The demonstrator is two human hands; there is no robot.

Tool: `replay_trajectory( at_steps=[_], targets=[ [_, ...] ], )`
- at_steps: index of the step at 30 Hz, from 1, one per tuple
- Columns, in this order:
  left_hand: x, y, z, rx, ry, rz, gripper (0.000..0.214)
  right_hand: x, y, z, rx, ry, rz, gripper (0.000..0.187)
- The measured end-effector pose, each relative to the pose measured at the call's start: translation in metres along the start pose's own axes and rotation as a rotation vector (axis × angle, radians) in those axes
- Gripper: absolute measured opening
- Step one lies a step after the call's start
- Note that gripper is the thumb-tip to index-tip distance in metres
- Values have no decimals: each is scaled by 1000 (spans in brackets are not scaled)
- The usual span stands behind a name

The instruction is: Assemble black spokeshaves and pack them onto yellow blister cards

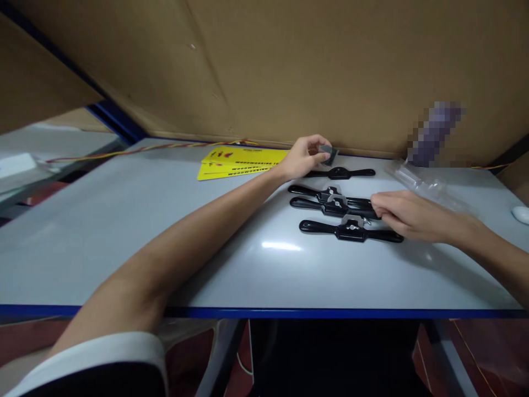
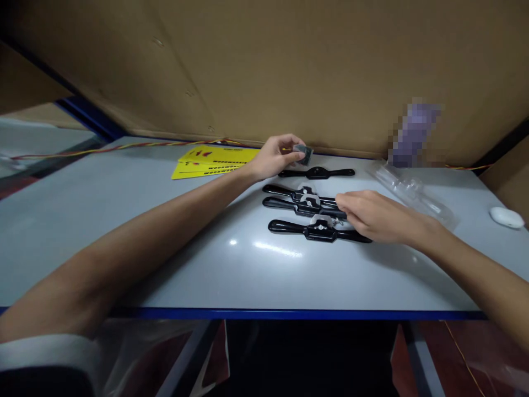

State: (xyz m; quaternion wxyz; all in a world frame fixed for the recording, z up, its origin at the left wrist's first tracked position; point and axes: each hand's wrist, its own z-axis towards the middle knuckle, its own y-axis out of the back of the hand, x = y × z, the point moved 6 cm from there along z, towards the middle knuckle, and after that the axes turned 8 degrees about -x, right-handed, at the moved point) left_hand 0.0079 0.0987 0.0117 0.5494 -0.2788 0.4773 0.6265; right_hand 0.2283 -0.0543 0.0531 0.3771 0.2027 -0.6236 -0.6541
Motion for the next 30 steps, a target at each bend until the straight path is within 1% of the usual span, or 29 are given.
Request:
replay_trajectory(
  at_steps=[3,5,8,11,15,18,20,22,24,26,28,30],
  targets=[
    [4,-1,0,-9,71,-38,27,3,-6,-9,68,13,-107,12],
    [8,0,0,-9,112,-78,30,4,-10,-9,83,58,-168,13],
    [15,7,1,-54,182,-125,34,0,-14,-4,45,116,-210,15],
    [18,11,1,-76,200,-62,33,-4,-19,5,31,141,-167,16],
    [15,2,-1,-34,160,39,36,-4,-25,11,75,142,-113,24],
    [11,-10,-1,-4,94,38,36,-1,-19,11,71,116,23,19],
    [10,-16,0,13,56,39,34,-2,-10,11,25,70,143,15],
    [9,-19,1,14,32,45,30,-10,1,14,-57,-3,213,15],
    [7,-18,2,18,18,43,28,-23,9,19,-138,-84,198,17],
    [4,-17,3,47,-1,38,27,-37,11,25,-186,-140,128,18],
    [0,-16,4,83,-39,46,21,-50,8,32,-210,-150,57,20],
    [-4,-15,6,92,-104,75,13,-59,2,37,-225,-131,28,23]
  ],
)
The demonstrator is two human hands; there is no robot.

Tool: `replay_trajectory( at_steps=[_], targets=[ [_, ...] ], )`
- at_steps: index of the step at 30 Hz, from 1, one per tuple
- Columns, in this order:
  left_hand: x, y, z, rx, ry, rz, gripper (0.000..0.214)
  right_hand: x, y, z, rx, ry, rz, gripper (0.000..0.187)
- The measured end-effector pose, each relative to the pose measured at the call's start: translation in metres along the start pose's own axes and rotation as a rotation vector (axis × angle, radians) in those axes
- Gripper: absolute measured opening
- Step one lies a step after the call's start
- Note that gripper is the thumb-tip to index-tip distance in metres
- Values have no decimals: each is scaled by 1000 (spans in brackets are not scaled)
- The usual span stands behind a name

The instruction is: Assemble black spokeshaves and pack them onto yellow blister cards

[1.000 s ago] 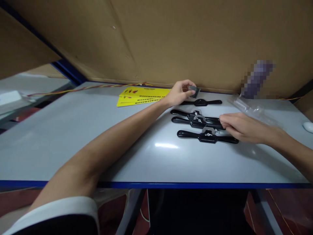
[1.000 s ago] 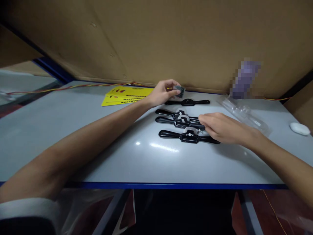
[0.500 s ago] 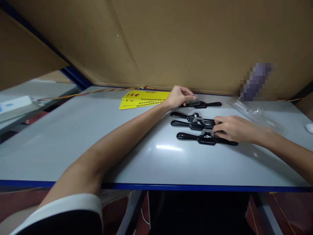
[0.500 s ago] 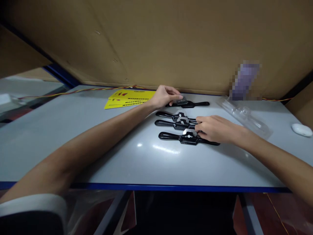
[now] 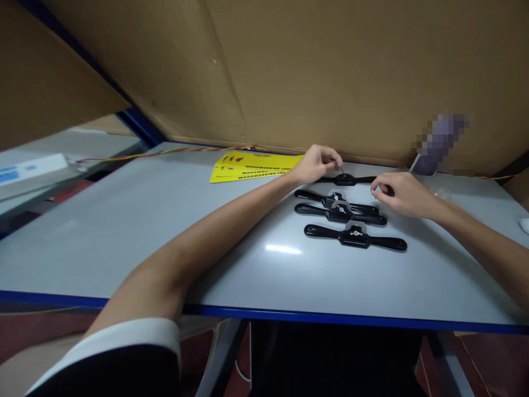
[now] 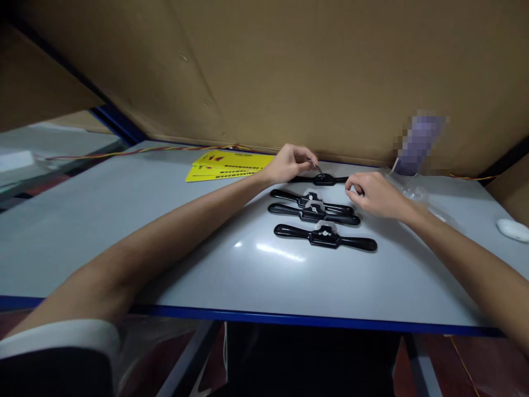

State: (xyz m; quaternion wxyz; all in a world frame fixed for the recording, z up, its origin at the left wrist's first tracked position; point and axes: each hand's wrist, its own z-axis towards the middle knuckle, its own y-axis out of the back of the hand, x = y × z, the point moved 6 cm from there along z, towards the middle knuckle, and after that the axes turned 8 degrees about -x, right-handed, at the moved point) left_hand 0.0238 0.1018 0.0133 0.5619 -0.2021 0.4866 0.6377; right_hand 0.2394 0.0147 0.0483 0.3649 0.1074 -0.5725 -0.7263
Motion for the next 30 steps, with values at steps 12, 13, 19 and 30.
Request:
replay_trajectory(
  at_steps=[12,13,19,30],
  targets=[
    [-9,-7,-8,86,-29,27,20,-22,0,23,-167,105,35,39],
    [-10,-7,-6,87,-31,48,21,-22,2,27,-190,107,24,42],
    [-4,-8,10,117,-59,136,42,-34,6,45,-283,-33,25,60],
    [1,-11,-4,127,-153,485,45,-59,-11,64,-328,-184,140,25]
  ],
)
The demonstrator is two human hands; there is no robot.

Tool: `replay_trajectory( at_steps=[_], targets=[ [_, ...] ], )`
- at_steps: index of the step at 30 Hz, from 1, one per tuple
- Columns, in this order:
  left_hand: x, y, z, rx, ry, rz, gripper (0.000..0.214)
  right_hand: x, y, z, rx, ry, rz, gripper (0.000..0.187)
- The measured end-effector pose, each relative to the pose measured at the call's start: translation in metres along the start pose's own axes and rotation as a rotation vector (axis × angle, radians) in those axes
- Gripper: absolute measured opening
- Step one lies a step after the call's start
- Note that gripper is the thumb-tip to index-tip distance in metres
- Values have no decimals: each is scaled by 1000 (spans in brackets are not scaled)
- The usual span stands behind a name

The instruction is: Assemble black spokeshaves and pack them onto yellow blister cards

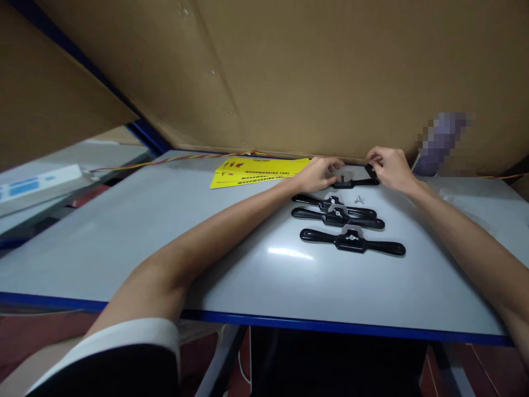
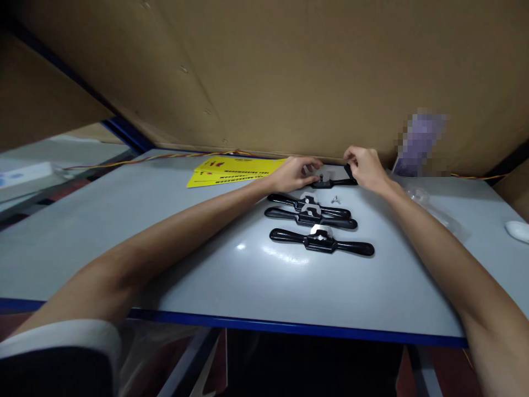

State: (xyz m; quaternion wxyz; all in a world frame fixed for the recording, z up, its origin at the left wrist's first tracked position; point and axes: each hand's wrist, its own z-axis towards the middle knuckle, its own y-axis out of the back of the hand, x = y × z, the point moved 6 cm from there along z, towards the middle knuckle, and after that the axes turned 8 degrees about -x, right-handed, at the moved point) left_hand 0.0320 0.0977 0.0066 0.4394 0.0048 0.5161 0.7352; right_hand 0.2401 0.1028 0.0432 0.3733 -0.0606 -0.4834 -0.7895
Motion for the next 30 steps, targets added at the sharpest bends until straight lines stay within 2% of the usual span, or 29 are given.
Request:
replay_trajectory(
  at_steps=[5,8,12,15,20,22,25,27,30],
  targets=[
    [-2,11,-18,-89,-3,41,43,12,-10,7,23,-83,33,23],
    [-4,8,-17,-64,6,39,46,22,-25,12,120,-154,50,24],
    [-8,-2,-14,26,47,48,51,28,-44,20,225,-338,84,22],
    [-13,-1,-14,-8,28,53,54,35,-54,24,273,-406,124,21],
    [-13,4,-11,-106,3,51,37,47,-62,22,283,-392,187,19],
    [-9,3,-10,-110,9,63,33,50,-55,18,221,-316,147,24],
    [-1,4,-8,-120,49,74,28,53,-32,8,133,-132,-4,32],
    [2,6,-7,-123,51,56,29,52,-22,-4,260,-52,-47,31],
    [2,5,-5,-122,5,29,33,43,-18,-29,619,-7,-8,29]
  ],
)
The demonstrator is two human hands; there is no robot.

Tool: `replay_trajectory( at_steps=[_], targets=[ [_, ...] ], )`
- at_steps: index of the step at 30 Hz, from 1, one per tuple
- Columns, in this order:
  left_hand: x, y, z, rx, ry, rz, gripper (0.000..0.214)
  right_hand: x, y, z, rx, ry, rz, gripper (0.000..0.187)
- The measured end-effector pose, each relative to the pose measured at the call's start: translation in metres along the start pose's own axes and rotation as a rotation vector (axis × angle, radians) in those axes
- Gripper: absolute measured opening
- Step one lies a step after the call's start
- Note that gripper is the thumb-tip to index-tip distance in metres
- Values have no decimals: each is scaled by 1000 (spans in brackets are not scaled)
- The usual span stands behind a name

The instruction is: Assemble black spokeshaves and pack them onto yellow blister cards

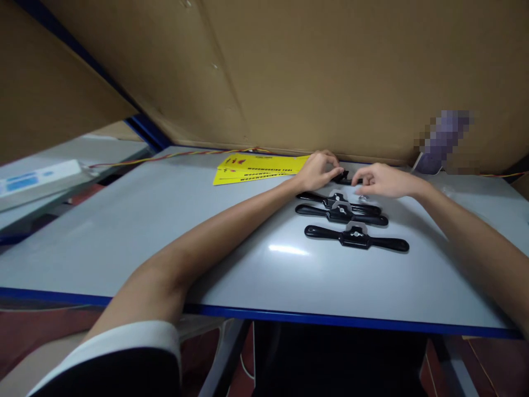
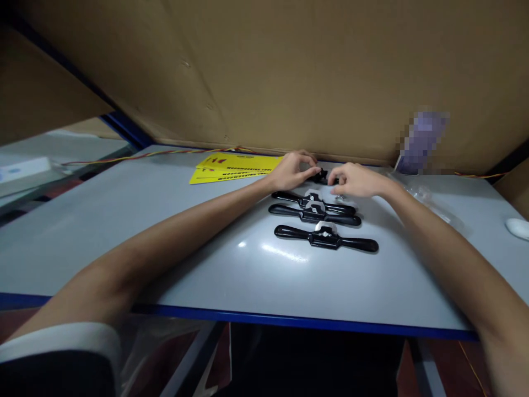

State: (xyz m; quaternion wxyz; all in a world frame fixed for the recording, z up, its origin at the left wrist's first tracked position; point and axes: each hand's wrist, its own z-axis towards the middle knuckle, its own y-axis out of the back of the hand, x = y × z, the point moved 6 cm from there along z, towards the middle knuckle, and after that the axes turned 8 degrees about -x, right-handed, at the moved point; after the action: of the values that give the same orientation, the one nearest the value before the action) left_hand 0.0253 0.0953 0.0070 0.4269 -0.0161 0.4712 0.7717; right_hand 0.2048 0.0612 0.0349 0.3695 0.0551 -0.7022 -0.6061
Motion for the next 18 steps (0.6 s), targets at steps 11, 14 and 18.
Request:
replay_trajectory(
  at_steps=[11,14,18],
  targets=[
    [2,2,8,-67,7,-20,37,-16,-11,-21,36,-56,75,26],
    [0,-2,9,-34,21,16,35,-12,-4,-13,-80,-74,64,20],
    [-1,-6,7,-11,27,76,44,-12,13,-2,-375,-47,157,22]
  ],
)
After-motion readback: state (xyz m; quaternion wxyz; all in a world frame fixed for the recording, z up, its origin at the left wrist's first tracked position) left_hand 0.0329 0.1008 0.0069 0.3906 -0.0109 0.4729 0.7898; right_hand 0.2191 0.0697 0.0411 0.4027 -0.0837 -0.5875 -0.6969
